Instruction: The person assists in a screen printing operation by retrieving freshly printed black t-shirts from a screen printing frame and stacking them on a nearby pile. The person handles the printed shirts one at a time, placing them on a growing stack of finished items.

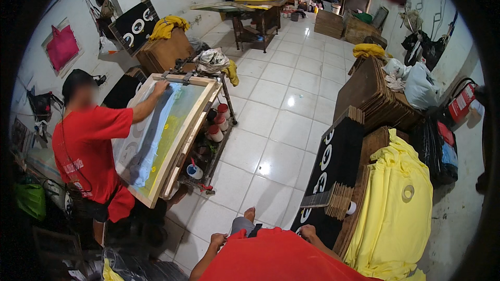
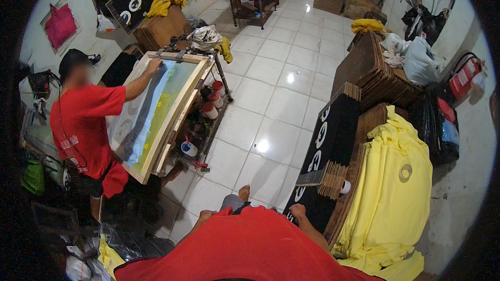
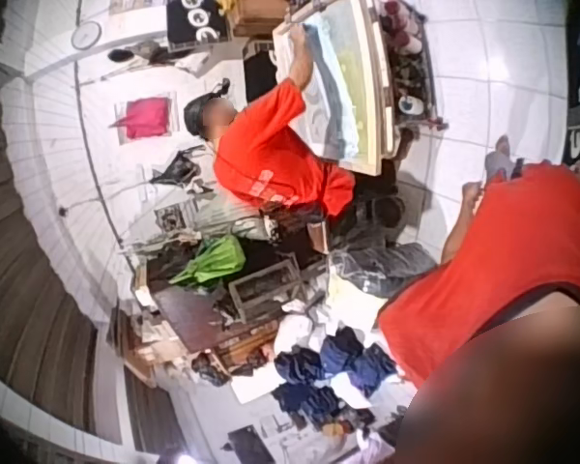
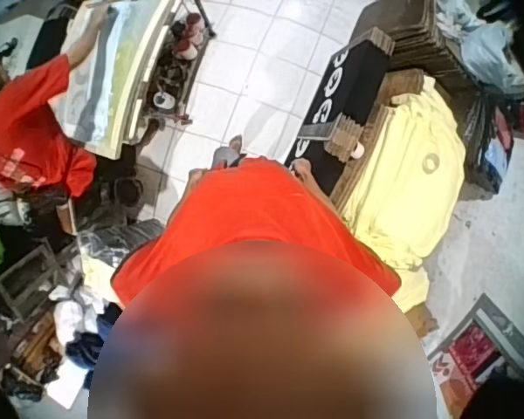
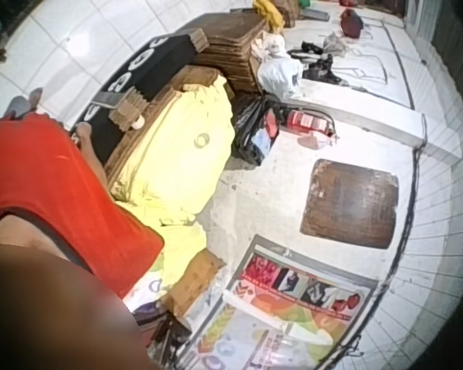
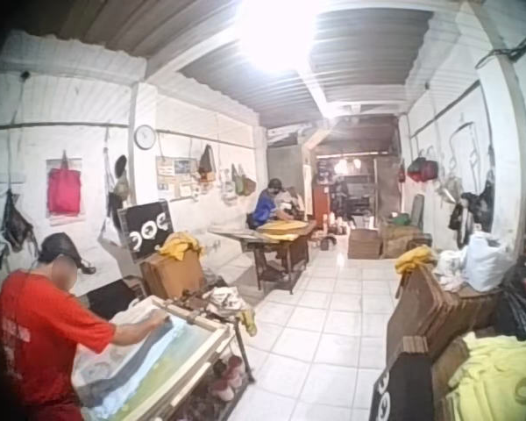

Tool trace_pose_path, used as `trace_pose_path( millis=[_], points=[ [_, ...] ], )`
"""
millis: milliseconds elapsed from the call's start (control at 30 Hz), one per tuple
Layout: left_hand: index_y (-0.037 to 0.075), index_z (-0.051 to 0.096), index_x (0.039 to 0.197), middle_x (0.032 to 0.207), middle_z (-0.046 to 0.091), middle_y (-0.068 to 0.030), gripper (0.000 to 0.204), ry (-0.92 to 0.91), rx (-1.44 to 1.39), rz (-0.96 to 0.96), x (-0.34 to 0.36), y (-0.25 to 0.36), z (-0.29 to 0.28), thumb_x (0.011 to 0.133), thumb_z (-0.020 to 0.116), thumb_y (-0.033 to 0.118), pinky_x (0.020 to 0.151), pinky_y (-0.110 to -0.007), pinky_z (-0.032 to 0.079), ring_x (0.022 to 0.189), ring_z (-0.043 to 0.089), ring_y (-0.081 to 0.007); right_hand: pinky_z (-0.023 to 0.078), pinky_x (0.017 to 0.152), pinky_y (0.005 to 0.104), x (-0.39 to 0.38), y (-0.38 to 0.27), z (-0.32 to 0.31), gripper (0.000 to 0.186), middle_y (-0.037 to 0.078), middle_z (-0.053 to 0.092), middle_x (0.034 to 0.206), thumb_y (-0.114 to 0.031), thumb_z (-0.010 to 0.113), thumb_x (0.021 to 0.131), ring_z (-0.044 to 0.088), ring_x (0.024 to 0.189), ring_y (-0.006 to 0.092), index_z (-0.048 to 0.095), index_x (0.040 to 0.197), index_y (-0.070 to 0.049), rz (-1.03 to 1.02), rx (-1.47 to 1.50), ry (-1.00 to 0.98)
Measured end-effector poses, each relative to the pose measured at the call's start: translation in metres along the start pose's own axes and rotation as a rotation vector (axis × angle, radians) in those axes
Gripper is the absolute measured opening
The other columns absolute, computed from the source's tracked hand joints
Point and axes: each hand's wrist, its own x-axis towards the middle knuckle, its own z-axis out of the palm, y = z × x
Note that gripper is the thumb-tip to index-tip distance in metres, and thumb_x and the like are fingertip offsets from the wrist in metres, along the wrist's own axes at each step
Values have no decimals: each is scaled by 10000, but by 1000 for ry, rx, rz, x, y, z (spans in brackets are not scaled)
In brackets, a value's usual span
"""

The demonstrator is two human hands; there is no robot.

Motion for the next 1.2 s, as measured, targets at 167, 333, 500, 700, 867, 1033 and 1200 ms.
trace_pose_path(
  millis=[167,333,500,700,867,1033,1200],
  points=[
    [46,599,707,602,558,-37,188,47,-109,5,7,-7,6,798,669,195,427,-285,366,480,487,-130,458,487,329,-7,-13,1,118,99,631,647,-92,614,744,596,550,178,675,783,1,-72,-124,-10],
    [50,588,645,536,522,-32,235,49,-61,-11,13,-9,12,797,665,212,410,-314,339,432,439,-129,456,474,330,-13,-23,2,113,84,622,636,-97,615,743,581,529,173,672,761,-2,0,24,7],
    [26,600,642,549,542,-41,274,2,126,102,35,-28,12,794,667,244,421,-315,345,444,442,-138,462,480,322,-7,-20,0,117,84,619,633,-103,614,748,580,527,169,672,778,-6,15,20,-19],
    [23,617,652,576,558,-44,268,-9,184,141,40,-30,10,791,671,246,446,-303,374,487,480,-140,470,494,327,3,-7,-3,115,79,619,630,-115,627,753,584,526,174,675,790,-18,-57,-107,-47],
    [28,620,691,615,576,-46,206,-2,115,158,28,-15,5,789,673,201,453,-302,395,504,504,-148,471,502,332,-1,-12,-4,108,79,623,630,-117,645,744,587,531,175,673,752,-12,-14,-66,-50],
    [32,617,725,626,579,-50,171,-35,135,205,32,-9,0,785,677,180,459,-302,400,516,513,-147,459,494,336,-18,-32,-3,100,130,590,715,14,533,792,563,580,191,597,865,38,-5,4,-81],
    [32,617,750,639,587,-52,173,-2,120,83,32,-6,-1,791,675,190,474,-298,404,530,520,-143,471,516,345,-35,-51,-5,110,141,593,750,14,528,803,567,594,206,591,883,56,18,28,-83]
  ],
)
